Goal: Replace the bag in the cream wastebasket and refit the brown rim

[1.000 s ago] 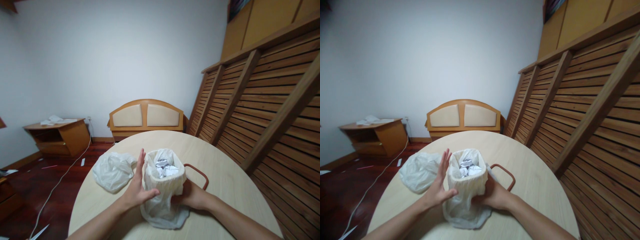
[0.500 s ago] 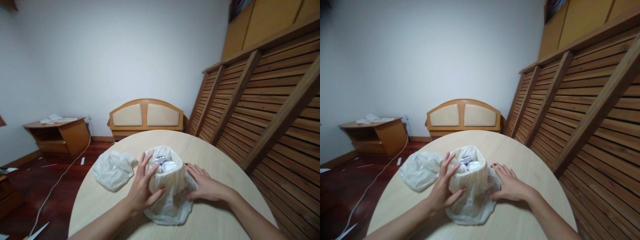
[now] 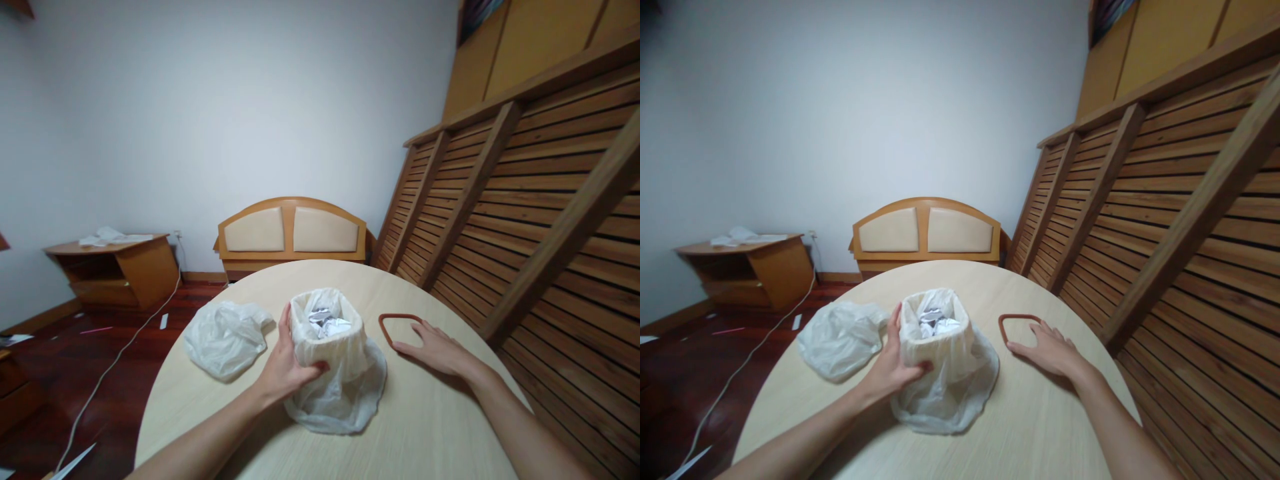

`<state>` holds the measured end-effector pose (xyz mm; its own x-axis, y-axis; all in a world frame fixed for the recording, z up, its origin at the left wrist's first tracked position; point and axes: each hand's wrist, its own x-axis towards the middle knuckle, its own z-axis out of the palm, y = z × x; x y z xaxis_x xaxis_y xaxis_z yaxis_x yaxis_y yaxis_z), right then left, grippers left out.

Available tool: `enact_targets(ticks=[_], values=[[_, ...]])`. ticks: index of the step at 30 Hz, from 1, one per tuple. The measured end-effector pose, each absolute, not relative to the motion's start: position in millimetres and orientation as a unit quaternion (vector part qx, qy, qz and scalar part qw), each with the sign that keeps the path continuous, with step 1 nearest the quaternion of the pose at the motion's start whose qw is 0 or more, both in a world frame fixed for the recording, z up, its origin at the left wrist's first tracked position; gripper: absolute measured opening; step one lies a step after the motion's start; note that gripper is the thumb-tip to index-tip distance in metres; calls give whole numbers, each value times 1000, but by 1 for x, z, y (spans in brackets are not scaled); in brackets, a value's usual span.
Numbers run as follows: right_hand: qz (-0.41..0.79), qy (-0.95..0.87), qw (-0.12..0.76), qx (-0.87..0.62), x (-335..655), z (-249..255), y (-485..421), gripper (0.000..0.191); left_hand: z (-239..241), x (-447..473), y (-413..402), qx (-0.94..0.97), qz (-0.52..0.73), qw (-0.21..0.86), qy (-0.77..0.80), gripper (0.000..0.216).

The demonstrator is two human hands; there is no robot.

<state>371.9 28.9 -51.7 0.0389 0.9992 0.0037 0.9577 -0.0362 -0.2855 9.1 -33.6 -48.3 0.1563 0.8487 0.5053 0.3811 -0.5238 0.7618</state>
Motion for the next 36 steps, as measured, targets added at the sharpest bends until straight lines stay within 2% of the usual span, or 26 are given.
enact_targets(ticks=[3, 6, 11, 13, 18, 21, 24, 27, 31, 36], values=[[61, -641, 138, -752, 359, -57, 37, 102, -50, 14, -33, 714, 499, 253, 421, 131], [46, -615, 129, -777, 345, -61, 43, 105, -52, 20, -34, 700, 519, 247, 424, 130], [49, -637, 140, -757, 344, -64, 48, 94, -54, 24, -37, 693, 533, 241, 421, 129], [71, -646, 189, -736, 347, -60, 49, 90, -55, 25, -38, 694, 534, 239, 418, 128], [139, -693, 387, -593, 337, -18, 35, 82, -58, 31, -41, 677, 538, 237, 443, 130], [136, -758, 424, -477, 316, 23, 16, 79, -58, 34, -43, 678, 534, 251, 438, 130], [118, -819, 388, -405, 287, 58, -2, 81, -57, 34, -45, 680, 531, 258, 434, 127], [95, -830, 346, -427, 257, 79, -13, 85, -57, 35, -46, 678, 531, 256, 439, 127], [97, -855, 261, -438, 227, 91, -19, 104, -59, 37, -48, 673, 535, 251, 445, 127], [161, -868, 220, -415, 217, 96, -17, 107, -61, 42, -51, 668, 544, 242, 446, 129]])
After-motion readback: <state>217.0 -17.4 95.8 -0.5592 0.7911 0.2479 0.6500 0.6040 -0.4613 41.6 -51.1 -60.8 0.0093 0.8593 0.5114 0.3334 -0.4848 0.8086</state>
